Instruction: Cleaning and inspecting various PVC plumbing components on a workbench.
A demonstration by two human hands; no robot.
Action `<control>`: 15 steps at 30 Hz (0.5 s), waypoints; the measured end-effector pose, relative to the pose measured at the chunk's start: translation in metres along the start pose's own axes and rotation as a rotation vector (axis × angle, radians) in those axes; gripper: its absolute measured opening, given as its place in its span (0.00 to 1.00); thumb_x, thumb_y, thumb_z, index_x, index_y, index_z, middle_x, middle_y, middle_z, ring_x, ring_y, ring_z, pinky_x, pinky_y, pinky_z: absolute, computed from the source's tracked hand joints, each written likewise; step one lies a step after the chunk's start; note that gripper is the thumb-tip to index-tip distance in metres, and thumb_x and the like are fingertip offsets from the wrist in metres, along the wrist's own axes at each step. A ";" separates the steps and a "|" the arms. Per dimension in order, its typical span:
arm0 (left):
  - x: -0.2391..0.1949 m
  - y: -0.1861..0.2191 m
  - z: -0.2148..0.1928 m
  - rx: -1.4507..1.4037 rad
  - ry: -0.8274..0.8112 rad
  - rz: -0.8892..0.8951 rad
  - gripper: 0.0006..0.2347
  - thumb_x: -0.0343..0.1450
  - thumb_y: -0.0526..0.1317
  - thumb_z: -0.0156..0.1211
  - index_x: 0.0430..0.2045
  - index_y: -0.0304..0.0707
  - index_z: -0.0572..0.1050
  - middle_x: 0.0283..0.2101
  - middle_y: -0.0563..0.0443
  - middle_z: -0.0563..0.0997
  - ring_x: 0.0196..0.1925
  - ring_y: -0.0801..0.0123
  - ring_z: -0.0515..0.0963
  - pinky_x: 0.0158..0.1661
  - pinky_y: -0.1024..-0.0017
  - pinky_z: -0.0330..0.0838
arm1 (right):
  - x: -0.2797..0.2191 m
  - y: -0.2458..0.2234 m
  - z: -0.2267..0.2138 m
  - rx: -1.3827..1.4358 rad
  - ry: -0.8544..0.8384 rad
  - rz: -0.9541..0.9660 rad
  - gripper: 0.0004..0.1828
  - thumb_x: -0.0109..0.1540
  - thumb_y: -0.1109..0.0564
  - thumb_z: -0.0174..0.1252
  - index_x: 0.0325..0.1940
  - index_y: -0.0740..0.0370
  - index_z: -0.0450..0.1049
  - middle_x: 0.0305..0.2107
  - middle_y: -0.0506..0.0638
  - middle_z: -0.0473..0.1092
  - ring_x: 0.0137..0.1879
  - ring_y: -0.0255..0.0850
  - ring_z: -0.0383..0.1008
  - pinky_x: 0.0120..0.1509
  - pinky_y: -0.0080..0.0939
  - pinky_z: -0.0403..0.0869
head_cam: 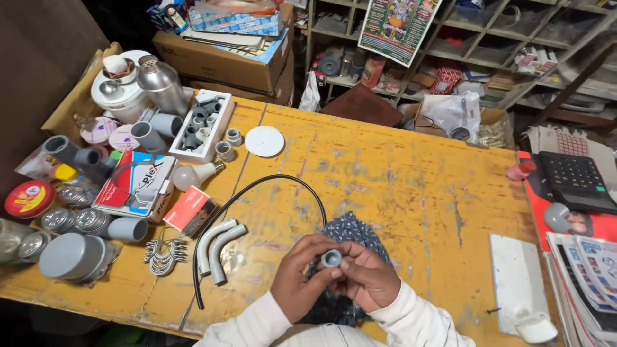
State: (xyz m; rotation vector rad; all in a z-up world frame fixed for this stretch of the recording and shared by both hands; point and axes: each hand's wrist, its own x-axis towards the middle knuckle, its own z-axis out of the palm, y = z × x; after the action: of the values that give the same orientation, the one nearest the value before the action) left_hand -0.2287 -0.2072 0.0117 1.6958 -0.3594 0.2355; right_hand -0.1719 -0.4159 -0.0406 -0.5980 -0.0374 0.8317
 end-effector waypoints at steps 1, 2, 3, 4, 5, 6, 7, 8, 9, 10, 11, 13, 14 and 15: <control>-0.006 -0.007 0.001 -0.058 0.014 -0.034 0.15 0.67 0.31 0.68 0.49 0.31 0.78 0.53 0.40 0.80 0.57 0.54 0.81 0.58 0.63 0.73 | -0.002 0.002 -0.003 -0.047 0.036 0.035 0.17 0.66 0.59 0.59 0.58 0.65 0.69 0.46 0.56 0.74 0.45 0.44 0.78 0.47 0.45 0.77; -0.013 -0.018 -0.002 -0.065 0.007 -0.034 0.15 0.67 0.31 0.68 0.49 0.31 0.78 0.53 0.40 0.80 0.57 0.54 0.81 0.58 0.63 0.73 | -0.008 -0.006 -0.015 -0.047 0.044 0.029 0.17 0.66 0.59 0.59 0.58 0.65 0.69 0.46 0.56 0.74 0.45 0.44 0.78 0.47 0.45 0.77; -0.021 -0.030 -0.004 -0.209 0.041 -0.120 0.16 0.68 0.30 0.66 0.50 0.31 0.77 0.54 0.41 0.78 0.58 0.56 0.80 0.59 0.65 0.73 | -0.014 -0.014 -0.028 -0.567 0.149 -0.105 0.12 0.66 0.59 0.62 0.52 0.67 0.76 0.43 0.57 0.77 0.44 0.42 0.78 0.48 0.42 0.78; -0.029 -0.041 -0.008 -0.350 0.078 -0.208 0.17 0.68 0.28 0.65 0.52 0.31 0.76 0.55 0.43 0.77 0.58 0.58 0.79 0.60 0.66 0.73 | -0.020 -0.021 -0.039 -1.088 0.254 -0.235 0.09 0.67 0.59 0.66 0.46 0.68 0.83 0.40 0.58 0.80 0.44 0.40 0.77 0.50 0.40 0.78; -0.035 -0.050 -0.011 -0.354 0.072 -0.209 0.17 0.68 0.28 0.65 0.52 0.31 0.76 0.55 0.43 0.77 0.58 0.58 0.79 0.60 0.66 0.73 | -0.030 -0.029 -0.036 -1.088 0.262 -0.235 0.09 0.67 0.59 0.66 0.46 0.68 0.83 0.40 0.58 0.80 0.44 0.40 0.77 0.50 0.40 0.78; -0.041 -0.057 -0.016 -0.464 0.124 -0.384 0.17 0.68 0.29 0.63 0.53 0.35 0.76 0.52 0.43 0.80 0.54 0.59 0.80 0.57 0.67 0.74 | -0.038 -0.037 -0.033 -1.254 0.515 -0.193 0.09 0.64 0.57 0.66 0.44 0.65 0.82 0.36 0.56 0.80 0.42 0.42 0.78 0.48 0.40 0.78; -0.047 -0.065 -0.021 -0.573 0.175 -0.558 0.17 0.69 0.30 0.61 0.54 0.39 0.76 0.49 0.44 0.83 0.50 0.60 0.82 0.53 0.68 0.76 | -0.046 -0.044 -0.029 -1.410 0.775 -0.144 0.09 0.61 0.55 0.66 0.41 0.61 0.81 0.33 0.55 0.81 0.39 0.45 0.80 0.46 0.40 0.77; -0.048 -0.057 -0.027 -0.568 0.178 -0.560 0.17 0.69 0.30 0.61 0.54 0.39 0.76 0.49 0.44 0.83 0.50 0.60 0.82 0.53 0.68 0.76 | -0.051 -0.036 -0.029 -1.407 0.770 -0.144 0.09 0.61 0.55 0.66 0.41 0.61 0.81 0.33 0.55 0.81 0.39 0.45 0.80 0.46 0.40 0.77; -0.048 -0.050 -0.032 -0.807 0.240 -0.652 0.13 0.70 0.34 0.59 0.49 0.40 0.76 0.47 0.42 0.84 0.49 0.58 0.83 0.50 0.66 0.77 | -0.056 -0.029 -0.029 -1.628 0.608 -0.147 0.17 0.55 0.55 0.71 0.45 0.62 0.80 0.37 0.56 0.76 0.45 0.49 0.76 0.49 0.42 0.74; -0.049 -0.042 -0.037 -1.047 0.303 -0.738 0.10 0.72 0.39 0.57 0.45 0.40 0.76 0.46 0.40 0.84 0.47 0.57 0.83 0.47 0.64 0.77 | -0.061 -0.021 -0.029 -1.842 0.429 -0.143 0.26 0.49 0.55 0.76 0.50 0.62 0.79 0.41 0.57 0.72 0.50 0.53 0.73 0.51 0.44 0.70; -0.049 -0.039 -0.038 -1.041 0.307 -0.738 0.10 0.72 0.39 0.57 0.45 0.40 0.76 0.46 0.40 0.84 0.47 0.57 0.83 0.47 0.64 0.77 | -0.060 -0.016 -0.030 -1.838 0.423 -0.145 0.26 0.49 0.55 0.76 0.50 0.62 0.79 0.41 0.57 0.72 0.50 0.53 0.73 0.51 0.44 0.70; -0.046 -0.035 -0.035 -1.121 0.298 -0.804 0.11 0.73 0.45 0.54 0.41 0.38 0.76 0.46 0.44 0.84 0.46 0.61 0.83 0.45 0.66 0.79 | -0.058 -0.011 -0.033 -2.044 0.451 -0.187 0.05 0.55 0.57 0.68 0.33 0.58 0.82 0.36 0.53 0.73 0.47 0.50 0.74 0.52 0.43 0.72; -0.046 -0.037 -0.033 -1.122 0.297 -0.803 0.11 0.73 0.45 0.54 0.41 0.38 0.76 0.46 0.44 0.84 0.46 0.61 0.83 0.45 0.66 0.79 | -0.058 -0.017 -0.024 -2.045 0.451 -0.188 0.05 0.55 0.57 0.68 0.33 0.58 0.82 0.36 0.53 0.73 0.47 0.50 0.74 0.52 0.43 0.72; -0.046 -0.040 -0.030 -1.146 0.321 -0.815 0.11 0.74 0.44 0.55 0.41 0.38 0.76 0.43 0.47 0.83 0.44 0.64 0.82 0.44 0.67 0.78 | -0.058 -0.023 -0.014 -1.943 0.475 -0.350 0.04 0.57 0.59 0.66 0.36 0.59 0.80 0.37 0.53 0.73 0.46 0.48 0.75 0.50 0.44 0.73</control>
State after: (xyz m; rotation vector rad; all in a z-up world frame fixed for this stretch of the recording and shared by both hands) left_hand -0.2548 -0.1677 -0.0366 0.5442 0.4071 -0.2765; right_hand -0.1918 -0.4752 -0.0294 -2.4980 -0.5376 0.0288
